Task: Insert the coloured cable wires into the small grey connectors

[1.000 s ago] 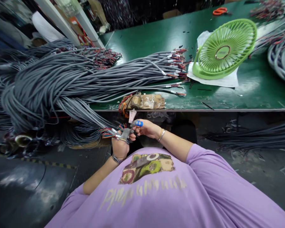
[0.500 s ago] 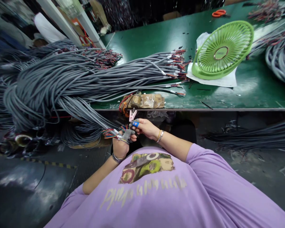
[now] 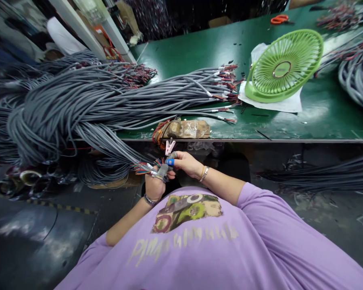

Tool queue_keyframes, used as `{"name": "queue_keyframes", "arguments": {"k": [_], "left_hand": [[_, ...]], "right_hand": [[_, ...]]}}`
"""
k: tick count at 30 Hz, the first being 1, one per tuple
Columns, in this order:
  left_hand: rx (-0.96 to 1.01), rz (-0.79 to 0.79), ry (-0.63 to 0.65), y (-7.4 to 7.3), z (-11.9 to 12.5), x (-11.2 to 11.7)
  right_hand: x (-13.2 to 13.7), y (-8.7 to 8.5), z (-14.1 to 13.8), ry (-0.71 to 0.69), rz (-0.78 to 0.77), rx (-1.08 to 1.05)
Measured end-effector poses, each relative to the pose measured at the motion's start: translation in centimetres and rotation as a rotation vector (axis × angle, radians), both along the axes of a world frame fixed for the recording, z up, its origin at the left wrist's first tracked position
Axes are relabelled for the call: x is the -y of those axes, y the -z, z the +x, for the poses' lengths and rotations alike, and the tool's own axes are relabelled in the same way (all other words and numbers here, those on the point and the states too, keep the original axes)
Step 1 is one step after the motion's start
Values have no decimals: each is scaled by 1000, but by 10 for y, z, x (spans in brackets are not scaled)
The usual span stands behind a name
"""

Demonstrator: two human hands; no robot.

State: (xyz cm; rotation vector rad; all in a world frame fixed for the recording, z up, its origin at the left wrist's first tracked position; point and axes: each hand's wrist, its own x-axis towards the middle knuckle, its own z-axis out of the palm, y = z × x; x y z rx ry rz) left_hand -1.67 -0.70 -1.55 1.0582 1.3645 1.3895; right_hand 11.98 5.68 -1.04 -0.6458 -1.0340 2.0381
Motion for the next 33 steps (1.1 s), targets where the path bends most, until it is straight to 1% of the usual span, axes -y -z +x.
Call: {"name": "queue_keyframes", "arguments": {"k": [4,7,12,14,17,20,25,28,30,33], "left_hand": [[58,25,-38,0,0,-2],[96,23,-46,-4,1,-3],[174,-12,7,-16,2,-6],[191,-27,27,-18,2,-6],[201,-57,38,-19,3,-5],[200,-68,12,-19,3,-3],[215,-17,-25,-23,4,-2],[208,-13,-50,-27,5,-3],[196,-14,-64,-27,5,-4],[190,0,-73,-27,5,-6]], "right_hand": [[-1,0,-1,46,-42,49],[0,-2,-4,45,-79,20],[3,-6,-10,-114,-54,-124],[4,-5,-12,-139,-57,-178],[5,-3,-15,-124,-78,-205],[5,-1,-15,-96,-105,-166],[-3,3,-7,22,-238,-89],[-13,3,-2,39,-317,-103],[-18,1,0,47,-321,-91],[-22,-1,0,39,-261,-50]]}}
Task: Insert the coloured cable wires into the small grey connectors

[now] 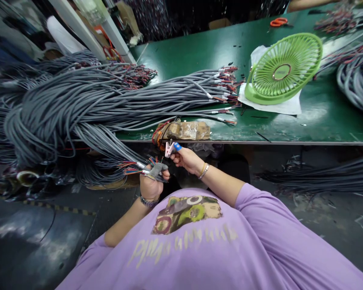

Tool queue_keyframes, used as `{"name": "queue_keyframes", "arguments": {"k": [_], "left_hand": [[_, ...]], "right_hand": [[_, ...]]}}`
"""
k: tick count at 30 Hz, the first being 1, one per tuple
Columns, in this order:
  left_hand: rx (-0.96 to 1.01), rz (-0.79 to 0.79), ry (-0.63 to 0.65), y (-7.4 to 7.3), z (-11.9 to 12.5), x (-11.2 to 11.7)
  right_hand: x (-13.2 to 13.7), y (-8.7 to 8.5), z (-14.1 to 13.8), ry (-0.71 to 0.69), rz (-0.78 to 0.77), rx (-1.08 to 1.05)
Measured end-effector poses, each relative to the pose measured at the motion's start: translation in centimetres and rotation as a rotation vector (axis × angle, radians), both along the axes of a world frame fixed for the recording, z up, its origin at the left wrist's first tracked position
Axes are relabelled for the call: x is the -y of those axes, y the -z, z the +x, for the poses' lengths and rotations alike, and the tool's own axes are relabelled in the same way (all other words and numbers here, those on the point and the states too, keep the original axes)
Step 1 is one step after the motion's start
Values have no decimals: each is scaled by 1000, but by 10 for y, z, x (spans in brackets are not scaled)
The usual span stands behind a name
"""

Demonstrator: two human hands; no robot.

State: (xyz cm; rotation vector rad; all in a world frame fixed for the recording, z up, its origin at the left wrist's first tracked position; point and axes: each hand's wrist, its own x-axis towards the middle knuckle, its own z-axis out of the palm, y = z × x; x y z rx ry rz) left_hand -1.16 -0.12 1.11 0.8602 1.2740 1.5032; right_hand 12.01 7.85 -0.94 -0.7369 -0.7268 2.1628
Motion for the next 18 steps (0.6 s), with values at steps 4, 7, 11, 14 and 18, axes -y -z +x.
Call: {"name": "queue_keyframes", "arguments": {"k": [4,7,11,14,18], "left_hand": [[21,31,14,1,0,0],[20,19,40,1,0,1],[-22,-10,57,4,0,2],[-50,-26,64,8,0,3],[-82,-27,92,14,-3,5]], "right_hand": [[4,-1,1,-96,29,-41],[10,-2,2,-158,42,-124],[17,0,-1,-214,117,-139],[20,0,-4,-183,143,-114],[26,-2,-6,-113,165,-90]]}}
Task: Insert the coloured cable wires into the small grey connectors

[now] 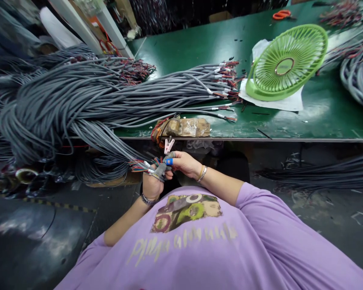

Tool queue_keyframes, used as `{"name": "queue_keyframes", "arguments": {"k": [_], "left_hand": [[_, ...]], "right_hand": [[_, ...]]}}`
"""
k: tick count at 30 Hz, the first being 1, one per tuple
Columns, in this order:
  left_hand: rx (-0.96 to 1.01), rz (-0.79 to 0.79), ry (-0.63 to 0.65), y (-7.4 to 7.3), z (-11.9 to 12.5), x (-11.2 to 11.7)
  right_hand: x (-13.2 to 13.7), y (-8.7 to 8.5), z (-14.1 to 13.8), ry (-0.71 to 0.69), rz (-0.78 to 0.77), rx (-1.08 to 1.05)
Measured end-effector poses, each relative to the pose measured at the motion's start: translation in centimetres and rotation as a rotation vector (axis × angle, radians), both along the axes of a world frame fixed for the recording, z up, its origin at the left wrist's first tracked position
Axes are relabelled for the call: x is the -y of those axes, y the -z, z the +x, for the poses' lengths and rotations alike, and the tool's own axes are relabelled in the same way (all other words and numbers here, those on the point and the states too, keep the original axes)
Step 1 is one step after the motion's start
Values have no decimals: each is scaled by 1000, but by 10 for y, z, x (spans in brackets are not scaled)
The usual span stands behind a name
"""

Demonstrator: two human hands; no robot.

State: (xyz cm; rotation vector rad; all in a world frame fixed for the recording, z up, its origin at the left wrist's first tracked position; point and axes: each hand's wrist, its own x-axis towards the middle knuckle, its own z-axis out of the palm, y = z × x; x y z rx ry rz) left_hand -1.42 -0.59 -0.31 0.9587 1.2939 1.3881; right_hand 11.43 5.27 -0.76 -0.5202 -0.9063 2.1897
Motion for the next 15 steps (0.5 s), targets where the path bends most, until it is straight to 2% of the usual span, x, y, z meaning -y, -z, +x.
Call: {"name": "queue_keyframes", "arguments": {"k": [7,12,15], "left_hand": [[-138,23,61,7,-5,4],[-93,35,-47,6,-3,3],[-51,28,-95,2,0,1]], "right_hand": [[6,-4,-1,129,4,146],[5,-8,1,202,-13,229],[5,-9,2,193,-13,234]]}}
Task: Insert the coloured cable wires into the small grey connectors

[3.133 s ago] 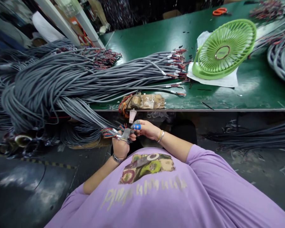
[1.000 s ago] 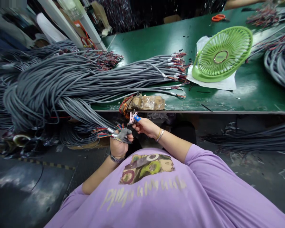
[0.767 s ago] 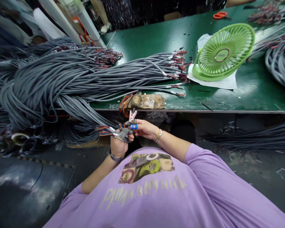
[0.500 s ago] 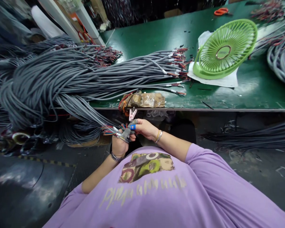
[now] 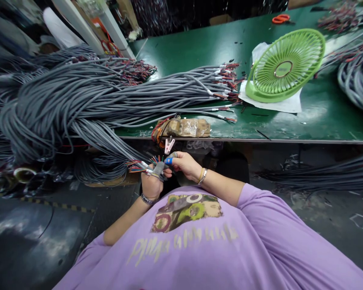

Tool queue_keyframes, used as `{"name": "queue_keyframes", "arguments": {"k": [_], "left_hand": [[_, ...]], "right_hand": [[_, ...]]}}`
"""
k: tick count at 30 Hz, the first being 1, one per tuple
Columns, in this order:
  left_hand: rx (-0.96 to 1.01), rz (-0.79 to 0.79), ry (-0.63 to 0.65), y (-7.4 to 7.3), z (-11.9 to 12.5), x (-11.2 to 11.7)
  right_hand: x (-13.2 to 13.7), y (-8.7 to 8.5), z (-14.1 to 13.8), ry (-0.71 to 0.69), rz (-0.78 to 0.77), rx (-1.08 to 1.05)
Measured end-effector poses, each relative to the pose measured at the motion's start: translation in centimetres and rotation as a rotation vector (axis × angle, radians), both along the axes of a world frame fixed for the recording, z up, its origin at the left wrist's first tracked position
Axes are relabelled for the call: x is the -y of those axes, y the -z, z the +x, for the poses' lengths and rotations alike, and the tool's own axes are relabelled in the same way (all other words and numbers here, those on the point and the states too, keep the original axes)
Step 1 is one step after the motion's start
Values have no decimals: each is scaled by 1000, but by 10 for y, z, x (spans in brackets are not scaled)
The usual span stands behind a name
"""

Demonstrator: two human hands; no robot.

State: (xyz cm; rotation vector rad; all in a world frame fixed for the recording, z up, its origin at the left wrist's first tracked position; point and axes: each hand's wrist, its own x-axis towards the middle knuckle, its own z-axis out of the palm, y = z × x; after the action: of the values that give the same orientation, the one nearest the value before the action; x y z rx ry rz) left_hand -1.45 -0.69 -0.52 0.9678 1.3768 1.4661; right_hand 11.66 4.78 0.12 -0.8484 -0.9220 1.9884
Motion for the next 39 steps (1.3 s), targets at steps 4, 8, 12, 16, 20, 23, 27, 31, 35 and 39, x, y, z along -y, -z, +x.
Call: {"name": "queue_keyframes", "arguments": {"k": [4,8,12,16,20,23,27,31,35,39], "left_hand": [[51,7,-37,-10,3,-1],[65,4,-46,-19,7,-2],[70,20,-18,-20,12,-7],[77,0,-30,-18,16,-12],[86,-19,-41,-16,17,-13],[63,-29,-33,-13,17,-13],[40,-33,-23,-10,16,-13],[46,-10,-25,-11,15,-10],[29,30,-30,-13,12,-6],[-12,52,-90,-15,8,-9]], "right_hand": [[-8,6,2,0,-76,-74],[-28,11,0,50,-278,-126],[-42,5,-8,-13,-276,-177],[-43,0,-13,2,-267,-265],[-39,0,-15,17,-242,-281],[-38,1,-17,12,-197,-271],[-38,4,-19,-2,-181,-276],[-37,6,-17,5,-271,-292],[-38,1,-11,-55,-309,-280],[-38,-5,-8,-36,-285,-256]]}}
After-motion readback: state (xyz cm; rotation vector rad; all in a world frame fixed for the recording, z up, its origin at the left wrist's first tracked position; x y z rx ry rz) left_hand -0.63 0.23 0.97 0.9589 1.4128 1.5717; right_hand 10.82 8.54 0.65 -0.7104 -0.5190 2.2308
